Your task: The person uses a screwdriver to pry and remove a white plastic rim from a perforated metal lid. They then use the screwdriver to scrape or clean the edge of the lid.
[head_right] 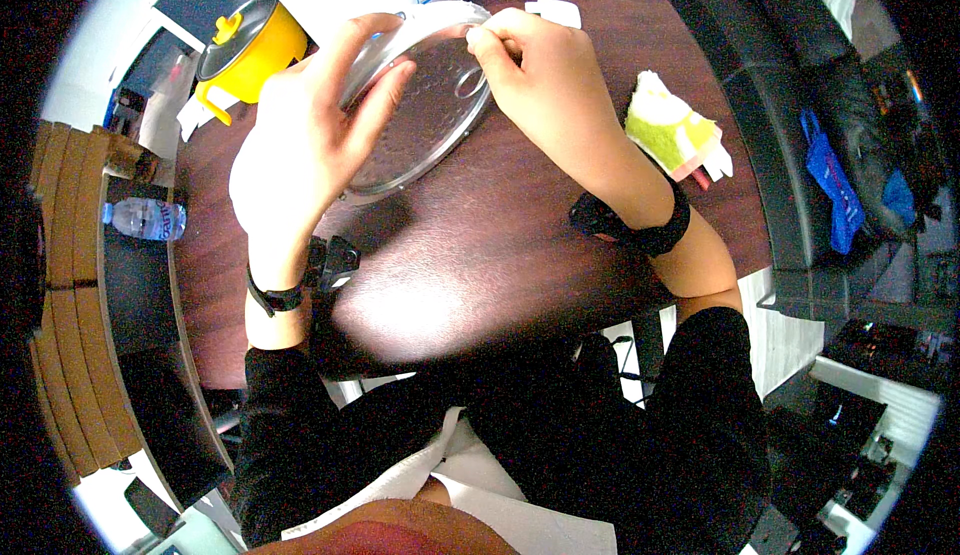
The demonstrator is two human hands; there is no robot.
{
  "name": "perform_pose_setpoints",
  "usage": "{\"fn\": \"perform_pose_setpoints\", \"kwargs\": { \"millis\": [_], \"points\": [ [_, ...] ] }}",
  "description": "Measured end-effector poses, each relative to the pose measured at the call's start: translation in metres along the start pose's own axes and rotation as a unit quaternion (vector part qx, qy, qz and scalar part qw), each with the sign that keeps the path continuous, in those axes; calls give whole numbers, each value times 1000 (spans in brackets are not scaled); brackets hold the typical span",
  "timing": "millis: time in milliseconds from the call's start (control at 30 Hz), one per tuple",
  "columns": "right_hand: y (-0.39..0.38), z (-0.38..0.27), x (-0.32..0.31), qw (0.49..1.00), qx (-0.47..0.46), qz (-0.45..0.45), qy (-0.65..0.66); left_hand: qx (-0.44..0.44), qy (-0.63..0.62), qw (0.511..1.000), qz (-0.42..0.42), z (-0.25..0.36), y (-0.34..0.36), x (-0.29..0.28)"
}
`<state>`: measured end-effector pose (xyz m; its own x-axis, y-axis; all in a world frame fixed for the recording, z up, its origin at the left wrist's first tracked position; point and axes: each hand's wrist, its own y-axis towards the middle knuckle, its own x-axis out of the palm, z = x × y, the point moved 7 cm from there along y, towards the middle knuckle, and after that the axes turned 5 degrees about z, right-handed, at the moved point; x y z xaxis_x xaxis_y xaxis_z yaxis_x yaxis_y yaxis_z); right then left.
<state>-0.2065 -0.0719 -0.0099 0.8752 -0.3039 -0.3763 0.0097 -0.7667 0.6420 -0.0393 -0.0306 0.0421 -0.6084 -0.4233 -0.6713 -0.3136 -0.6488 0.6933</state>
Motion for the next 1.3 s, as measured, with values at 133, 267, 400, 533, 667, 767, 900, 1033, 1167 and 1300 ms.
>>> {"fn": "perform_pose_setpoints", "kwargs": {
  "millis": [133,267,400,533,667,767,900,1033,1167,1300],
  "points": [
    [2,-8,-4,1000,7,4,-25,2,24,1000,1,1,-1,-1],
    [1,-7,-5,999,15,10,-36,5,35,999,2,2,-1,-1],
    [-1,-20,-7,994,-17,18,-108,5,30,1000,1,4,-1,-1],
    [-2,-19,-5,989,-31,23,-141,-2,18,1000,-13,5,0,-1],
    [-2,-10,-3,997,-13,31,-67,9,71,997,8,13,-3,-4],
    [-3,-6,-2,998,18,19,-62,6,50,999,3,13,-2,-4],
    [-3,-11,-2,998,-1,33,-48,26,44,999,3,12,0,-4],
    [-5,-8,0,997,62,-8,-51,27,37,999,-7,11,0,-2],
    [-5,-13,-4,995,22,5,-96,36,37,999,3,12,-1,-1],
    [-3,-6,-1,999,-11,28,-43,49,41,998,14,12,-1,0]
  ]
}}
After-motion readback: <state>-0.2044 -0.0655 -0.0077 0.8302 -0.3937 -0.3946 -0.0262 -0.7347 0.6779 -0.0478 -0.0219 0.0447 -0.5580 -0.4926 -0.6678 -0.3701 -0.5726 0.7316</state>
